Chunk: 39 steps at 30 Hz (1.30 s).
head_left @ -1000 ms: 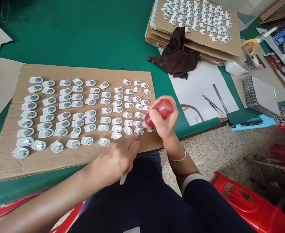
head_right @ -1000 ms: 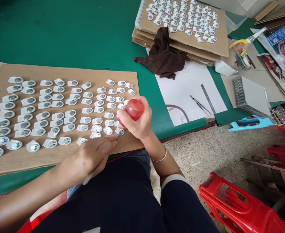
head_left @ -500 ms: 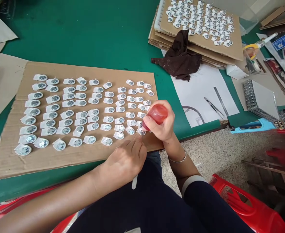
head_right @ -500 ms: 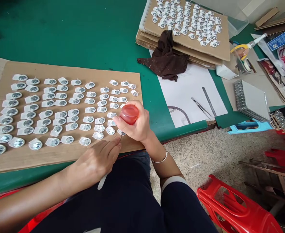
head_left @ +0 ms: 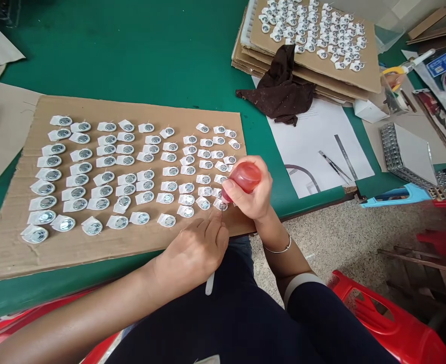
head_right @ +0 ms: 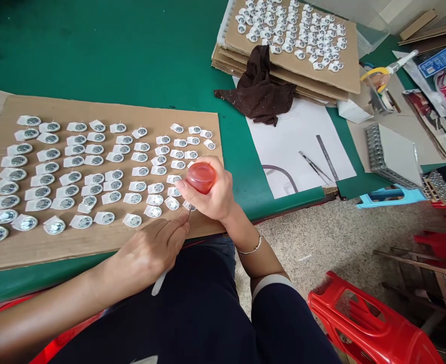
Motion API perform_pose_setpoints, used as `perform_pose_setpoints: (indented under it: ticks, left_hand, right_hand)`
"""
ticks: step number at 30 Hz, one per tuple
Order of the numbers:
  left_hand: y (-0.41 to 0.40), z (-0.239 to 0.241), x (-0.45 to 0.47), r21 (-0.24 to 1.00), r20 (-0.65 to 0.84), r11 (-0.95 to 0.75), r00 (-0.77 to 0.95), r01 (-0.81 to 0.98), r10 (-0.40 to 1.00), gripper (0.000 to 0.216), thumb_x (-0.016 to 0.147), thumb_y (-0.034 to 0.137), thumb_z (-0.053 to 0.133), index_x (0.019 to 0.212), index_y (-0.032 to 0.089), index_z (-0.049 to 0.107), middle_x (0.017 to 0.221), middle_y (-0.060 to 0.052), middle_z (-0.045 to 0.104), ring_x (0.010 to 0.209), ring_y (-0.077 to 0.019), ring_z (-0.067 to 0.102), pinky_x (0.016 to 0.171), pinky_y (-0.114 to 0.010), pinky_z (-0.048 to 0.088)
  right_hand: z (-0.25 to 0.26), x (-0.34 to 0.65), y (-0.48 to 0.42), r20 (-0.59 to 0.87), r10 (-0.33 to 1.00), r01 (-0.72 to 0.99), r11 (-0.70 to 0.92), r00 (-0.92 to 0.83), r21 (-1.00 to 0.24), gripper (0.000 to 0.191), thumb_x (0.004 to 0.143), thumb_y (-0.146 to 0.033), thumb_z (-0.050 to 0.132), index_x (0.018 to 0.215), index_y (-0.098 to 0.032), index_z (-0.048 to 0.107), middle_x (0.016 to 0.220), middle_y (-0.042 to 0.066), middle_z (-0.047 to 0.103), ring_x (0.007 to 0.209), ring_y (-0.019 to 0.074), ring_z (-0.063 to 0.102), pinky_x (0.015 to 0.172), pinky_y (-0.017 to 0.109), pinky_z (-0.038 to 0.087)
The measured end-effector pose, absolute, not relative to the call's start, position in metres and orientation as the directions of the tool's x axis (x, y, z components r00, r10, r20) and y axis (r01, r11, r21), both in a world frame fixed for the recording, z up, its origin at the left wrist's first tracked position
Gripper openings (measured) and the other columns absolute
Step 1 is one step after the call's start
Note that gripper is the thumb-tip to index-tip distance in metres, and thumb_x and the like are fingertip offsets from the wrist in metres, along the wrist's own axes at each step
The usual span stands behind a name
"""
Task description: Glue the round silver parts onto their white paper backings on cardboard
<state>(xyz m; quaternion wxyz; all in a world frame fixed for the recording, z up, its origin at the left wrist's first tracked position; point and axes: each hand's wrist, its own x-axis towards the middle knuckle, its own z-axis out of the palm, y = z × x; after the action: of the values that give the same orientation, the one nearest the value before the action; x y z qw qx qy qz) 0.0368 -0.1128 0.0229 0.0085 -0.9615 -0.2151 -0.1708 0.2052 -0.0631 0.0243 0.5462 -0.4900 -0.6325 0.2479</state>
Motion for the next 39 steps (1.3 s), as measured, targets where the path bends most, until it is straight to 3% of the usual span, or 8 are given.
perform_pose_setpoints:
  ticks: [10,27,39]
  left_hand:
    - [-0.1131,0.0215,0.0363,0.063,0.354,-0.908,0.842,0.414,0.408,0.012,0.078,0.002,0.051,0.089,0.003,0.057,0.093,-0.020,0.061,0.079,-0.0267,0.060,0.068,-0.041,0.053]
    - [-0.1103,0.0276,0.0359,0.102,0.351,-0.910,0.841,0.403,0.412,0.017,0.081,-0.002,0.042,0.088,0.003,0.057,0.092,-0.019,0.062,0.086,-0.0272,0.063,0.077,-0.044,0.055]
    - [-0.1095,0.0260,0.0351,0.129,0.336,-0.906,0.841,0.404,0.423,0.018,0.081,-0.002,0.041,0.088,0.003,0.057,0.096,-0.021,0.063,0.094,-0.0298,0.062,0.073,-0.041,0.056]
  right_hand:
    - [0.0241,0.2059,-0.0647,0.443,0.894,0.336,0.396,0.072,-0.855,0.027,0.071,-0.029,0.069,0.090,-0.023,0.050,0.075,-0.002,0.058,0.065,0.0141,0.057,0.062,0.031,0.049]
    - [0.0177,0.2070,-0.0612,0.542,0.834,0.399,0.464,0.104,-0.791,0.034,0.070,-0.035,0.070,0.093,-0.020,0.049,0.075,-0.002,0.059,0.064,0.0124,0.059,0.060,0.028,0.052]
    - [0.0185,0.2071,-0.0615,0.570,0.814,0.413,0.483,0.114,-0.772,0.033,0.070,-0.036,0.070,0.090,-0.020,0.049,0.075,-0.002,0.059,0.063,0.0116,0.058,0.058,0.026,0.051]
